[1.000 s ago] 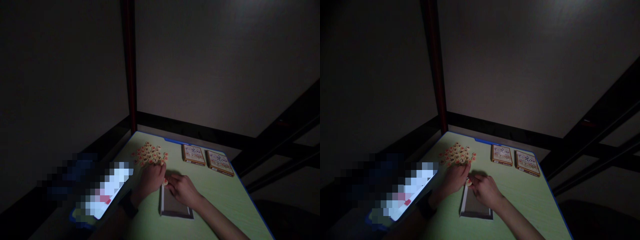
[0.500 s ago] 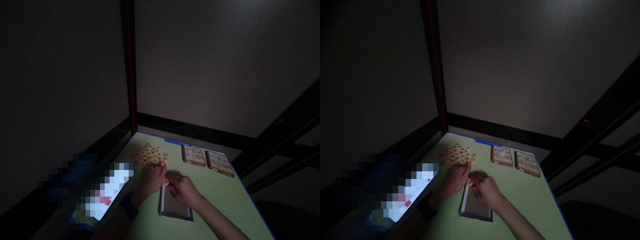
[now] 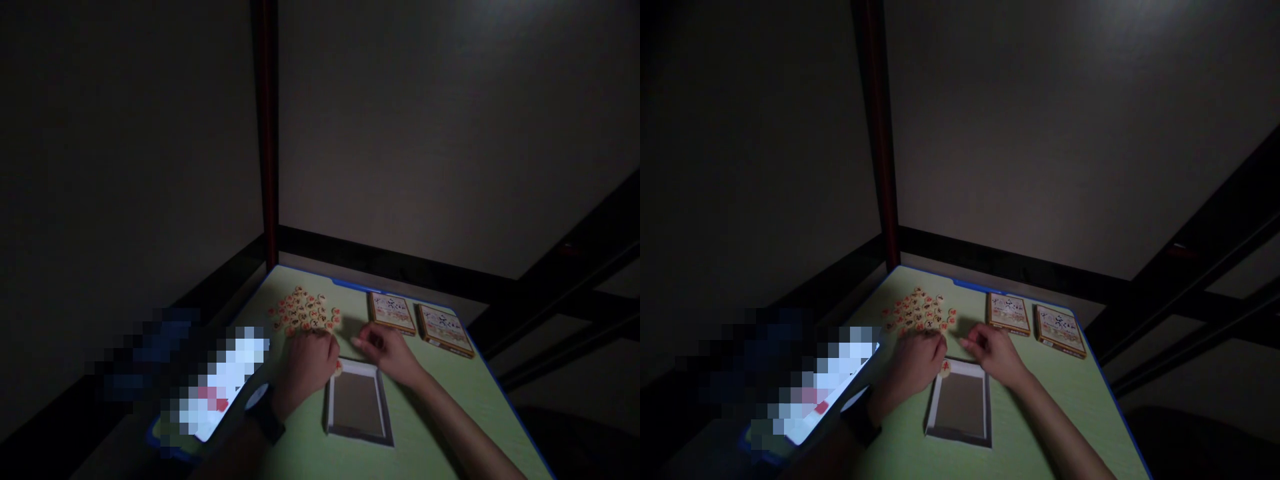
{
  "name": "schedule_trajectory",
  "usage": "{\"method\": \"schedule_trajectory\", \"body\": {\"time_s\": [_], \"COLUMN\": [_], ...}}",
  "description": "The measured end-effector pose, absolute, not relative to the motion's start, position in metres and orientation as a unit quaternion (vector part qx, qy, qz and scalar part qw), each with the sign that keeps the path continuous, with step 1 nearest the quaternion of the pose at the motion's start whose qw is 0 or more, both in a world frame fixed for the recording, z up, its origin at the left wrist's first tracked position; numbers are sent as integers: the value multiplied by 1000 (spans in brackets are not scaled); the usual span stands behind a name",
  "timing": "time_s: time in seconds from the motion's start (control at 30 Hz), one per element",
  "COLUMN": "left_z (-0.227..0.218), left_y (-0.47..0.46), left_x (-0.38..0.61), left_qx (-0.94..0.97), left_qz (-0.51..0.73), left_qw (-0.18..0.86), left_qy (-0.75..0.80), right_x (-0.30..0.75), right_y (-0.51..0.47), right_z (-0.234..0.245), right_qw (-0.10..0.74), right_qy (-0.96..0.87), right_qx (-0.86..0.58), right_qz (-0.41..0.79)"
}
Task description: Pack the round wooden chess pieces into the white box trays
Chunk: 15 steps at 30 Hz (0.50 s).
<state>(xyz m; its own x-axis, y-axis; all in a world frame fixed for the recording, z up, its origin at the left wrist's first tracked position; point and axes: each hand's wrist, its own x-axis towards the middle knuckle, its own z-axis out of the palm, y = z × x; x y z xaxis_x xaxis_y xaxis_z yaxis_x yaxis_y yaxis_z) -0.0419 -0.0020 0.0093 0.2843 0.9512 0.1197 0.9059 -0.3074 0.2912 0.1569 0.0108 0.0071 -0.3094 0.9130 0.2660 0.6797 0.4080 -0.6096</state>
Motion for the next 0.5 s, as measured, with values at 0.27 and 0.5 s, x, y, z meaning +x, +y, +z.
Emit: {"method": "schedule_trajectory", "body": {"time_s": [0.27, 0.5], "left_z": [-2, -13], "left_y": [-8, -17], "left_x": [-42, -39], "left_qx": [855, 832], "left_qz": [264, 470], "left_qw": [60, -17], "left_qy": [442, 295], "right_x": [132, 126], "right_y": [87, 121], "right_z": [4, 8], "right_qw": [208, 115], "right_qy": [-828, -869], "right_qx": [-505, -463], "right_qz": [126, 134]}}
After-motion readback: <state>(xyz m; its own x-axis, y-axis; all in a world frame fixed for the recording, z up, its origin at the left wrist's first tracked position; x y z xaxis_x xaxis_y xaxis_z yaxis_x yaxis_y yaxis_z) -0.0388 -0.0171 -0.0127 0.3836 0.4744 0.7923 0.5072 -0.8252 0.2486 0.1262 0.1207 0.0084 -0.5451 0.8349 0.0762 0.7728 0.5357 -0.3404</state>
